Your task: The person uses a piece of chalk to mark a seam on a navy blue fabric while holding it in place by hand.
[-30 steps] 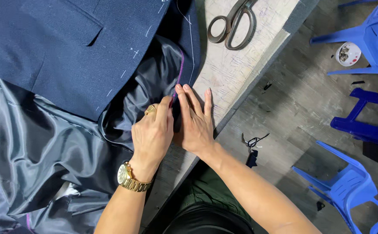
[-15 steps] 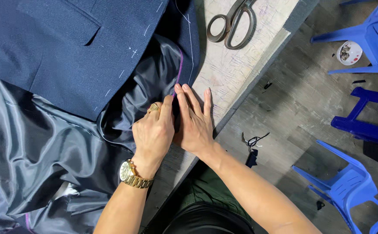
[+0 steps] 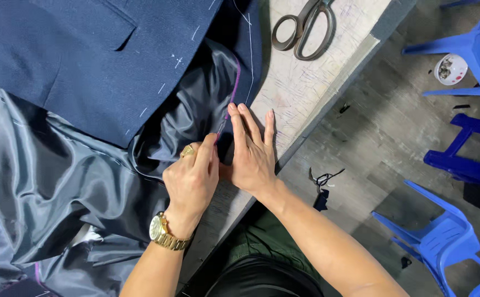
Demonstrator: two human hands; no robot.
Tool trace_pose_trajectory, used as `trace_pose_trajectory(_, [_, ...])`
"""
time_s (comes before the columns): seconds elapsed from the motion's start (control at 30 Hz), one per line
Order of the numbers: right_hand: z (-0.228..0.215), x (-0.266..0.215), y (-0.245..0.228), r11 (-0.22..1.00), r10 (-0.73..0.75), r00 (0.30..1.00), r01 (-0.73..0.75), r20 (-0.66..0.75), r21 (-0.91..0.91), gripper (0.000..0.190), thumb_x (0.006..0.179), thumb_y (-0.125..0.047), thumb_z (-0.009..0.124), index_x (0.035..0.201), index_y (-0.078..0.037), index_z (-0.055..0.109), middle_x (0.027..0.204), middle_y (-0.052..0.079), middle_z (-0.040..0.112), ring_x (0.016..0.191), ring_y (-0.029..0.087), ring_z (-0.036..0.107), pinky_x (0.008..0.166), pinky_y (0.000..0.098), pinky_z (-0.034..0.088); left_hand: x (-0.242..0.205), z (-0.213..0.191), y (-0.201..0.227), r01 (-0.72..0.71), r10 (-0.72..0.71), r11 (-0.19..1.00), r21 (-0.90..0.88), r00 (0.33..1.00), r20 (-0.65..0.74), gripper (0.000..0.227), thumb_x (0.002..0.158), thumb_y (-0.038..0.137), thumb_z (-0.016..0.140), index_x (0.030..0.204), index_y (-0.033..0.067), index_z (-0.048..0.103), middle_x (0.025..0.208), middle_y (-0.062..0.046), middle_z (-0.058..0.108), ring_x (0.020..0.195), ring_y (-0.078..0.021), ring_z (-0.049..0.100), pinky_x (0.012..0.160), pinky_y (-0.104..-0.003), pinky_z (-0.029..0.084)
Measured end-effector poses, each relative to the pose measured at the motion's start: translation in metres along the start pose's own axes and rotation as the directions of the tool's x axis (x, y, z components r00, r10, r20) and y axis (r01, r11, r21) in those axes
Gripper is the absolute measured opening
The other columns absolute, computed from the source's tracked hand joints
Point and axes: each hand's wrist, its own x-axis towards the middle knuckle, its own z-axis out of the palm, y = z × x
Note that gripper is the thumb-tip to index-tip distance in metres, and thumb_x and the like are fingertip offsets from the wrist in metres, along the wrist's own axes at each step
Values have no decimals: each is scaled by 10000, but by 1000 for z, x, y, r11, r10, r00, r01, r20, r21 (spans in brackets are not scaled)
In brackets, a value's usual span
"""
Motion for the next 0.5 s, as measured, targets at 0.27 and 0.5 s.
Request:
trace_pose_trajectory(0.27, [5, -2, 3, 1000, 4, 1000, -4, -9, -24, 1120, 628, -177, 789, 1580, 63, 250, 1653, 154, 375, 1557, 280, 282, 1259, 650, -11, 2, 2, 1, 0, 0, 999, -33, 1000, -3, 252, 909, 165, 674, 1130, 256, 753, 722, -15, 576, 568, -215, 637, 522, -341, 533])
trace_pose_trajectory(0.5, [2, 0, 0, 1000, -15, 999, 14, -51, -16, 1064, 673, -188, 793, 1571, 67, 282, 1642, 151, 395, 1544, 274, 315, 1269, 640, -1, -1, -1, 3, -17, 17, 1000, 5, 1000, 21, 283, 871, 130, 672, 1130, 220, 739, 776, -5, 607, 602, -196, 661, 542, -324, 539])
